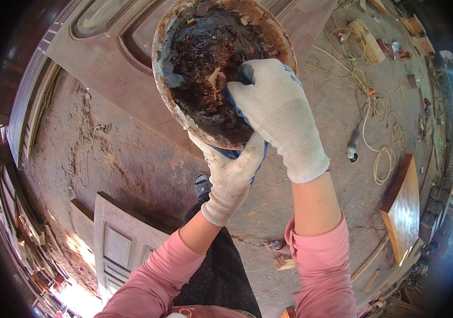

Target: The person scoops wood filler from a bucket and applies it to a wooden door using a putty knife, smoothing the surface. Another person uses a power sander on the same door in the background.

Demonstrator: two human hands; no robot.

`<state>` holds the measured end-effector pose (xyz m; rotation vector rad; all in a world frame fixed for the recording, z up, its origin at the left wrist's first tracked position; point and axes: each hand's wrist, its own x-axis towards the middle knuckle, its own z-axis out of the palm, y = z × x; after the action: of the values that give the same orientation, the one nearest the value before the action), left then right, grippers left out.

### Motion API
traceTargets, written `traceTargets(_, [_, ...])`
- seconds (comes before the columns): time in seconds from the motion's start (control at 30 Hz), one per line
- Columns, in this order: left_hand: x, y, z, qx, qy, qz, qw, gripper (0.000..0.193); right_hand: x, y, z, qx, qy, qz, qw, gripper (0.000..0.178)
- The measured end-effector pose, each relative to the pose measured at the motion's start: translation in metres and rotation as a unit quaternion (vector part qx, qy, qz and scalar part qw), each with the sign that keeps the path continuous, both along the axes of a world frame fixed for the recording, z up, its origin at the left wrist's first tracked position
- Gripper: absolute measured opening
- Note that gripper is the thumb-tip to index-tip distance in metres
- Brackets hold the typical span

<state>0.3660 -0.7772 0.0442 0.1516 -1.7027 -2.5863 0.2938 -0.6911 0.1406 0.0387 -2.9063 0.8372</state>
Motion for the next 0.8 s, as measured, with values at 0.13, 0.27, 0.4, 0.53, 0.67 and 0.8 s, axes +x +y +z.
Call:
traceTargets(0.13, [-0.001, -0.002, 0.004, 0.013, 0.006, 0.006, 1.0, 0.096, 0.0, -0.006, 0.004, -0.056, -0.045, -0.019, 0.997, 0.024])
traceTargets(0.27, [-0.005, -0.008, 0.019, 0.036, -0.02, 0.0, 0.999, 0.092, 0.007, 0.0, 0.01, -0.145, -0.031, -0.026, 0.989, 0.025])
traceTargets(0.4, [-0.001, -0.012, 0.023, 0.032, -0.025, -0.008, 0.999, 0.096, 0.029, 0.015, 0.027, -0.361, -0.084, -0.086, 0.925, 0.02])
traceTargets(0.53, [-0.01, -0.022, 0.019, 0.126, -0.081, 0.016, 0.989, 0.066, 0.074, 0.035, 0.019, -0.532, -0.012, -0.18, 0.828, 0.015])
traceTargets(0.67, [-0.022, -0.029, 0.021, 0.163, -0.04, -0.021, 0.986, 0.047, 0.112, 0.045, -0.038, -0.616, 0.041, -0.288, 0.732, 0.021])
traceTargets(0.8, [-0.032, -0.029, 0.034, 0.1, -0.014, -0.057, 0.993, 0.056, 0.125, 0.026, -0.1, -0.686, 0.057, -0.281, 0.669, 0.028])
